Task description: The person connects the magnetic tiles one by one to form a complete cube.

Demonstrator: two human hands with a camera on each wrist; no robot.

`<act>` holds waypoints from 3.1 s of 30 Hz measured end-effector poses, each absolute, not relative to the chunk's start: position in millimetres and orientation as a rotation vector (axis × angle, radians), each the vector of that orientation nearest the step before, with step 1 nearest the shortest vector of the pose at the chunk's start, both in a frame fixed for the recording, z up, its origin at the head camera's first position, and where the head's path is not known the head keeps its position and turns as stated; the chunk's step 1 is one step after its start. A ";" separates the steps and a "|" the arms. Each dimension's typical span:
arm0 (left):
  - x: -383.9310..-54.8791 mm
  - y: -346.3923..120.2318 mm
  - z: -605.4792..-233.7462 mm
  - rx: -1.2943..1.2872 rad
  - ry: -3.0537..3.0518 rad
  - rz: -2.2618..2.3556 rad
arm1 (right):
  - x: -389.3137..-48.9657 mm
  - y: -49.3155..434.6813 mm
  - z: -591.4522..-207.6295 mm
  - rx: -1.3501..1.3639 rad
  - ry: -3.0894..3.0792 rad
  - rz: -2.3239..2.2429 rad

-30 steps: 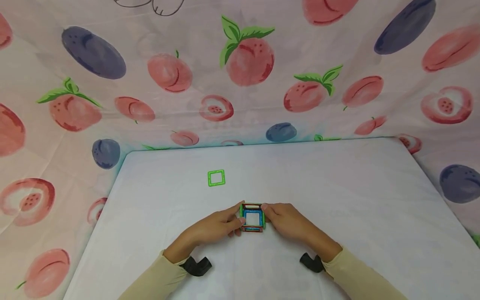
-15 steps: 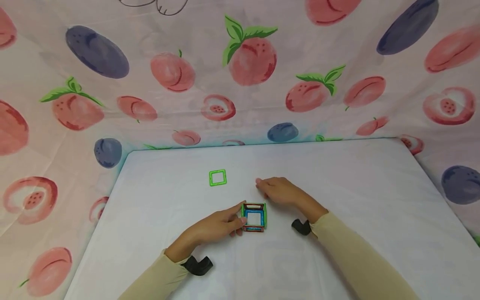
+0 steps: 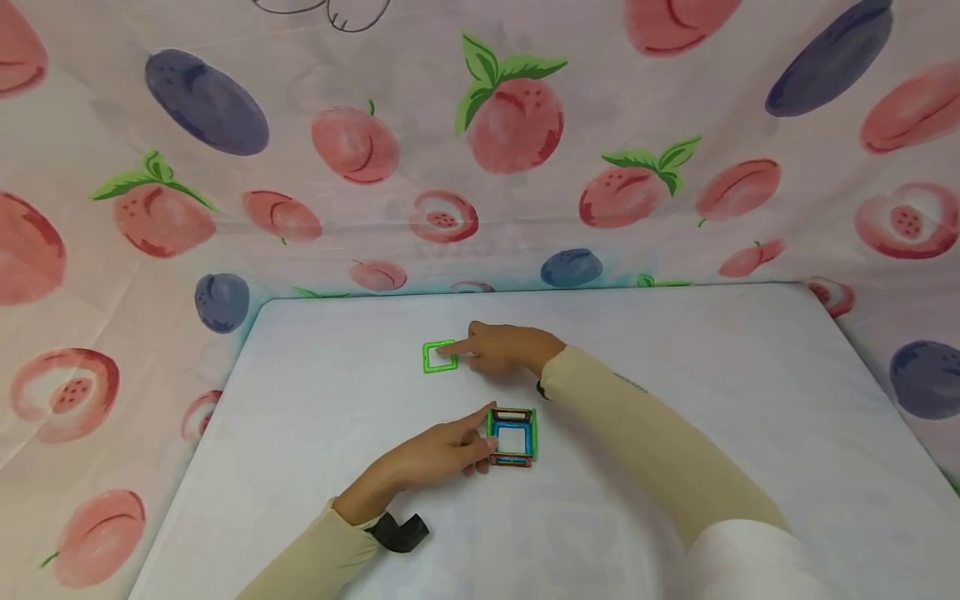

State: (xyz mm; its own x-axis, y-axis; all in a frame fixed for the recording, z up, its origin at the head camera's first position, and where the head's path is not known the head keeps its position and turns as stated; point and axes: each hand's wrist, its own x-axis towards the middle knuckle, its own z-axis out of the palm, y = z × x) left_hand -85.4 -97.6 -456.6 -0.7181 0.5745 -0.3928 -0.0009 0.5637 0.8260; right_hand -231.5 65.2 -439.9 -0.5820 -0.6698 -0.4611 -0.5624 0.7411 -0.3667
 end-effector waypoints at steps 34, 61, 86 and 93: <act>-85.8 -96.6 -456.2 0.463 2.153 1.108 | -218.6 128.5 -442.9 -0.859 2.470 -0.326; -90.1 -107.4 -459.9 0.616 2.138 1.145 | -101.9 110.5 -403.2 -0.797 2.528 -0.598; -88.3 -96.0 -457.5 0.214 1.916 1.521 | -88.9 166.6 -450.1 -0.123 2.104 -1.351; -85.7 -89.4 -464.5 0.235 1.875 1.559 | -83.9 162.8 -455.4 -0.110 1.973 -1.491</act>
